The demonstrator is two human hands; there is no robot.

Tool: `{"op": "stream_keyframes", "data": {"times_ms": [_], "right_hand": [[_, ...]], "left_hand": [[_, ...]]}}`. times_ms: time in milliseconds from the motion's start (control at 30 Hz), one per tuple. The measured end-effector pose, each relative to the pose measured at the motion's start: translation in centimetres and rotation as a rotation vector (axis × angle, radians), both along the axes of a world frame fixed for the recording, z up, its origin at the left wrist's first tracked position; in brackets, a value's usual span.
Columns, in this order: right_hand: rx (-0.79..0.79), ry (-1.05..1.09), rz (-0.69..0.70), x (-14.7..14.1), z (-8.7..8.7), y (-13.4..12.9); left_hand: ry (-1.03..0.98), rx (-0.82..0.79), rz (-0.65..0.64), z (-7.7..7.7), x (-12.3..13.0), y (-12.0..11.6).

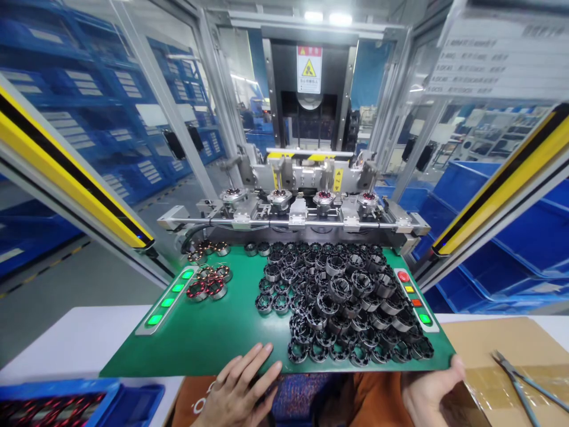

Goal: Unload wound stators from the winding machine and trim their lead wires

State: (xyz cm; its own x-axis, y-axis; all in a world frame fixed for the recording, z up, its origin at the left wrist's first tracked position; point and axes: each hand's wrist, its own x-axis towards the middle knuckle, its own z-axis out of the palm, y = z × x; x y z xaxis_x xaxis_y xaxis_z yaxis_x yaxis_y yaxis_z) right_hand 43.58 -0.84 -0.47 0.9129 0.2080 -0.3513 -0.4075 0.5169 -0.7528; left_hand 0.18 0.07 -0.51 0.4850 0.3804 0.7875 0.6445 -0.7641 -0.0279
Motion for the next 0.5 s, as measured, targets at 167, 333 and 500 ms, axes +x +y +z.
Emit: {"op": "stream_keyframes", "data": {"times_ms": [167,333,500], "right_hand": [[-0.014,-0.034,0.011,0.06,-0.19,0.00],[-0.022,-0.051,0.016,0.14,-0.44,-0.07],[0.003,-0.066,0.042,0.22,-0.55,-0.21]], "left_hand": [[0.003,-0.006,-0.008,-0.11,-0.11,-0.01],[0.012,-0.004,-0.002,-0.32,-0.14,-0.03],[0.005,-0.008,0.001,-0.42,-0.13,-0.03]]}}
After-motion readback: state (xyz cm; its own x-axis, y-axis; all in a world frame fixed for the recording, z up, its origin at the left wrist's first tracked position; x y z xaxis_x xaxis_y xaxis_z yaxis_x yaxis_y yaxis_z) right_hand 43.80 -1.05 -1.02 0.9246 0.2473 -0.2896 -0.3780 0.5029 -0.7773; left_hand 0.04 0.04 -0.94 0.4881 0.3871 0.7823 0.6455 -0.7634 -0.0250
